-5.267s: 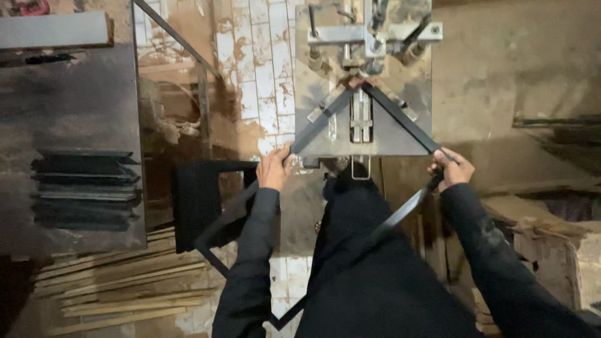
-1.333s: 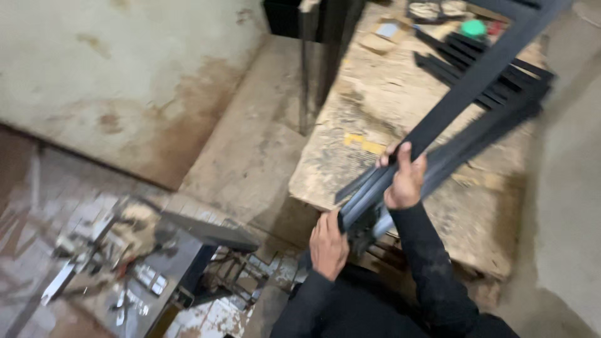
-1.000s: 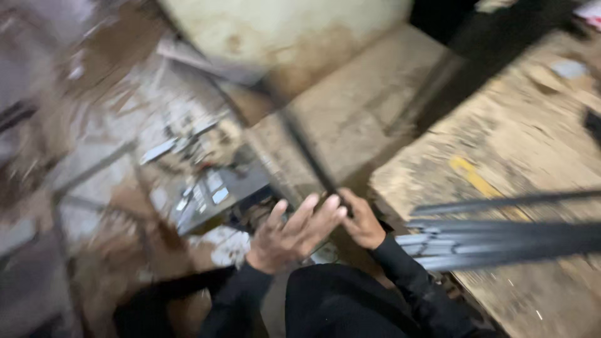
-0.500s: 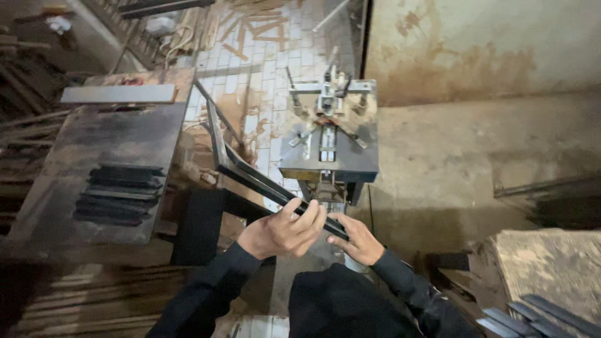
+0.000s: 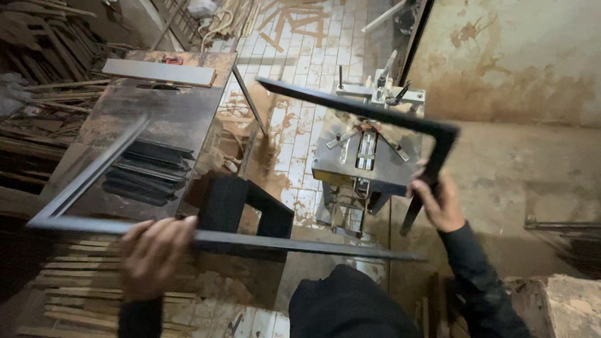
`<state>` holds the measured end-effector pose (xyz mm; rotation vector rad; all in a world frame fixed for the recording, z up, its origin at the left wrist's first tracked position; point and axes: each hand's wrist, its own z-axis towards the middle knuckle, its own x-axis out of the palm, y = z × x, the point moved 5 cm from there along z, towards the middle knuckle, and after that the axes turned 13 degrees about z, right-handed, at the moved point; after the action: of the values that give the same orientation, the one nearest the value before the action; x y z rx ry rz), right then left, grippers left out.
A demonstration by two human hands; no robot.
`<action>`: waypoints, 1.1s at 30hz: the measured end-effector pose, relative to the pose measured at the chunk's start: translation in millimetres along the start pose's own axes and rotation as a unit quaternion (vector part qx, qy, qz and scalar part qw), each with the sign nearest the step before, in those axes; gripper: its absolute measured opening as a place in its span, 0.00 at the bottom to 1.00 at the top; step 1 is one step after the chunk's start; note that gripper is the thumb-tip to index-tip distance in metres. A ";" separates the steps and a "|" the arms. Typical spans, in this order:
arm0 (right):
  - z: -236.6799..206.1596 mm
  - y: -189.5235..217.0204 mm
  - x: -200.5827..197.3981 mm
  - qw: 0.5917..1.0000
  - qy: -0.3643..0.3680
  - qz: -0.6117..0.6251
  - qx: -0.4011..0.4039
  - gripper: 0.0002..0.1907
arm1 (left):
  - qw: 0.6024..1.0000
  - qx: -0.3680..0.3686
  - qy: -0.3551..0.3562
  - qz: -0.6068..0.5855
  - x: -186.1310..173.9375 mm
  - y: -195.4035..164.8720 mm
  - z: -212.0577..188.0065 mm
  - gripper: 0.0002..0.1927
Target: The person carries black picture frame blanks to a corner-joining machine, positions each frame against the machine's fence, and presses the frame corner into the machine to fasten the joint. They then stack the joined frames on a workbench and repeat the cycle with additional frames.
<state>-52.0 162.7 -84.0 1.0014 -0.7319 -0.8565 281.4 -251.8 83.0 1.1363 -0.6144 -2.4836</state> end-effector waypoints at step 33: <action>-51.2 -173.6 -49.3 0.837 -0.485 0.212 0.137 0.14 | 0.864 -0.205 0.355 -0.293 363.7 -144.3 -12.6 0.23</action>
<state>-78.6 177.0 -269.1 0.5430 -1.9152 -0.8484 46.9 -303.6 -226.2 2.0842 0.5168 -2.1558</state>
